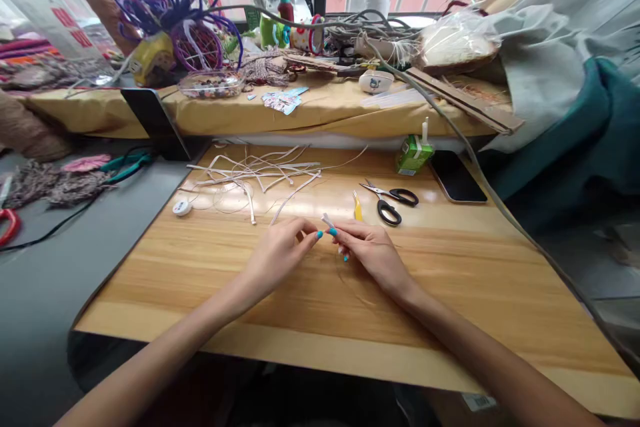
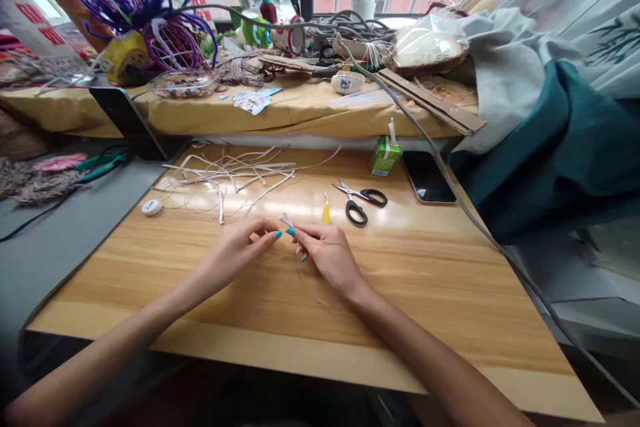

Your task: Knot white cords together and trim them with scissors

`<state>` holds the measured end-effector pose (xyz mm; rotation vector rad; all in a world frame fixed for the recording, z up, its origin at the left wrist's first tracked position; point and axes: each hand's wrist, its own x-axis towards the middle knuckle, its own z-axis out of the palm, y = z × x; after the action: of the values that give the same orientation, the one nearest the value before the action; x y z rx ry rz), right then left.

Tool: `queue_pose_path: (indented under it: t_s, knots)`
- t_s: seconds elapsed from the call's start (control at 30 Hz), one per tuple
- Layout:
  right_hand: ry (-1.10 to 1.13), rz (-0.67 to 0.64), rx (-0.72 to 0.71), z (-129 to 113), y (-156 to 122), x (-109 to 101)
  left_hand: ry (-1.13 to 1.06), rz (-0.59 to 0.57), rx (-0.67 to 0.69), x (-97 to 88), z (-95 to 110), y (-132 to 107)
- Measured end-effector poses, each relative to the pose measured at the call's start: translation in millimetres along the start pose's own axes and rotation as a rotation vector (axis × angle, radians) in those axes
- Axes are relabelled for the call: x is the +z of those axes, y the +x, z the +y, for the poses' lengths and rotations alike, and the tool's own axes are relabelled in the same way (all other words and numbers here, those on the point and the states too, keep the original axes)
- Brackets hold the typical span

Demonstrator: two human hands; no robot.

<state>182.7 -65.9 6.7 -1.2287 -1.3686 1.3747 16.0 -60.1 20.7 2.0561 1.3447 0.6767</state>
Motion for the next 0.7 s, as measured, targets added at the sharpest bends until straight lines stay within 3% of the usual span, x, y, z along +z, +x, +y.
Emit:
queue_pose_path:
  t_s: [0.17,0.37,0.57,0.7]
  knots:
    - [-0.039,0.031,0.060,0,1,0,-0.046,0.159,0.052,0.4,0,6]
    - [-0.085,-0.036,0.101,-4,1,-2,-0.119,0.051,0.111,0.0,-3,19]
    - [-0.137,-0.061,0.076,-3,4,-6,-0.090,0.085,0.164,2.2,-9,22]
    - [-0.150,-0.073,0.080,-1,5,-6,-0.146,0.044,0.106,3.4,-13,26]
